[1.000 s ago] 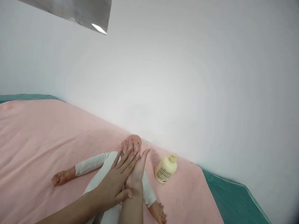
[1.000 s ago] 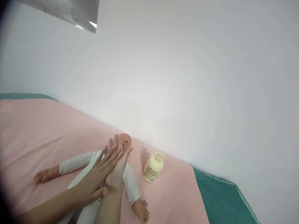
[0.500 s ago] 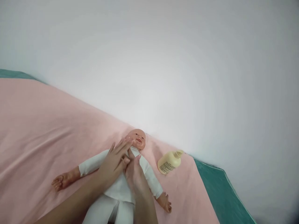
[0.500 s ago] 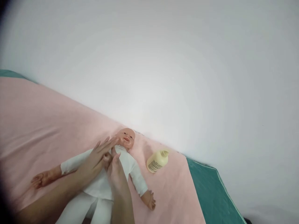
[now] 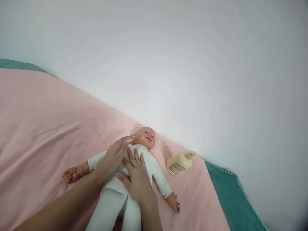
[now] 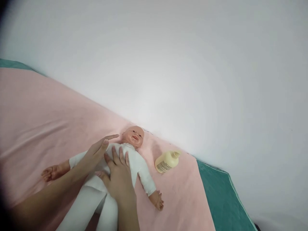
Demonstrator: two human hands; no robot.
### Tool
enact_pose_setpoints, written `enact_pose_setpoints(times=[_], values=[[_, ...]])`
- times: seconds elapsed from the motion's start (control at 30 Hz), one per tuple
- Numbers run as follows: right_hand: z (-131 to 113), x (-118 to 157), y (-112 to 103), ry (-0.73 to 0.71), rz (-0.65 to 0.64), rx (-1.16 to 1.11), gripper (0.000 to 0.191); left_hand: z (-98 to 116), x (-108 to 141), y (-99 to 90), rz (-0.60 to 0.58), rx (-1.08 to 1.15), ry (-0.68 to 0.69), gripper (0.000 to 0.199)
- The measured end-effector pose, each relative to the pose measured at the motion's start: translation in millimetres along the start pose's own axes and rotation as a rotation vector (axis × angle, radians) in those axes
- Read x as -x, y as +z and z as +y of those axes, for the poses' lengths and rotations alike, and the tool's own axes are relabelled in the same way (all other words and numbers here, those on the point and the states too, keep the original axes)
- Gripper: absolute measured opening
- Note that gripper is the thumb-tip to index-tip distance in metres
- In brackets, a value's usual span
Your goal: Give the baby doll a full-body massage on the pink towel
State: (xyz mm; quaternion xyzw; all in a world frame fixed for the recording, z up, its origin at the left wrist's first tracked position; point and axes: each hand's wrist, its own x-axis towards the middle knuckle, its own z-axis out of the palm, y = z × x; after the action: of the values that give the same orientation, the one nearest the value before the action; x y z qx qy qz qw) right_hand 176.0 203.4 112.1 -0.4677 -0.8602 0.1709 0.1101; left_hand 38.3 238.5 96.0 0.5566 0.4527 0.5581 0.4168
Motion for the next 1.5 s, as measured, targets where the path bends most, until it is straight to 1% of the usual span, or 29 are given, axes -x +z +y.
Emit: enact_pose_setpoints(times=[0.1,0.17,0.27,0.33,0.4,0.47,0.5,0.57,0.63,0.7,0.77,0.8,0.83,1.0,1.07,1.17,1.27,1.37,1.43,1.5], values=[[8,2,-3,0.072,0.007,0.014,0.058,0,1,2.2,-0.014,-0.036,0.028,0.053],[14,5,-9,0.137,-0.016,-0.015,0.062,-2,1,2.9,-0.036,-0.068,0.066,0.053],[28,13,-22,0.205,-0.111,-0.113,0.070,-6,1,3.2,-0.053,-0.161,0.126,0.051],[39,20,-31,0.244,-0.200,-0.173,0.080,-7,2,4.3,-0.094,-0.282,0.225,0.049],[49,28,-38,0.316,-0.258,-0.205,0.097,-4,5,7.5,-0.197,-0.439,0.367,0.044],[58,36,-43,0.402,-0.275,-0.224,0.115,1,13,13.3,-0.346,-0.573,0.487,0.038],[61,39,-45,0.436,-0.273,-0.230,0.122,5,18,16.8,-0.428,-0.616,0.523,0.035],[66,43,-49,0.491,-0.284,-0.241,0.130,13,27,23.7,-0.611,-0.653,0.549,0.031],[69,45,-53,0.544,-0.304,-0.248,0.136,18,33,28.4,-0.773,-0.651,0.533,0.025],[70,46,-55,0.583,-0.303,-0.257,0.140,20,33,29.5,-0.892,-0.635,0.532,0.025],[71,46,-56,0.587,-0.285,-0.273,0.141,17,30,27.8,-0.954,-0.623,0.562,0.029],[71,46,-56,0.577,-0.276,-0.284,0.141,13,28,26.7,-0.957,-0.626,0.579,0.032],[72,47,-56,0.565,-0.273,-0.295,0.140,9,26,25.7,-0.935,-0.639,0.593,0.035],[76,50,-52,0.520,-0.270,-0.309,0.130,-20,24,26.3,-0.639,-0.838,0.614,0.050],[76,51,-52,0.510,-0.269,-0.305,0.127,-28,25,28.0,-0.571,-0.899,0.628,0.053],[73,52,-55,0.491,-0.276,-0.288,0.123,-34,28,30.2,-0.467,-0.952,0.637,0.059],[66,53,-59,0.488,-0.271,-0.230,0.115,-34,31,31.6,-0.350,-0.989,0.583,0.064],[53,57,-64,0.467,-0.254,-0.189,0.107,-34,31,31.5,-0.289,-1.005,0.492,0.067],[42,59,-67,0.442,-0.258,-0.188,0.105,-35,28,30.3,-0.260,-0.999,0.426,0.064],[30,60,-69,0.400,-0.292,-0.190,0.099,-36,24,28.3,-0.238,-0.987,0.366,0.057]])
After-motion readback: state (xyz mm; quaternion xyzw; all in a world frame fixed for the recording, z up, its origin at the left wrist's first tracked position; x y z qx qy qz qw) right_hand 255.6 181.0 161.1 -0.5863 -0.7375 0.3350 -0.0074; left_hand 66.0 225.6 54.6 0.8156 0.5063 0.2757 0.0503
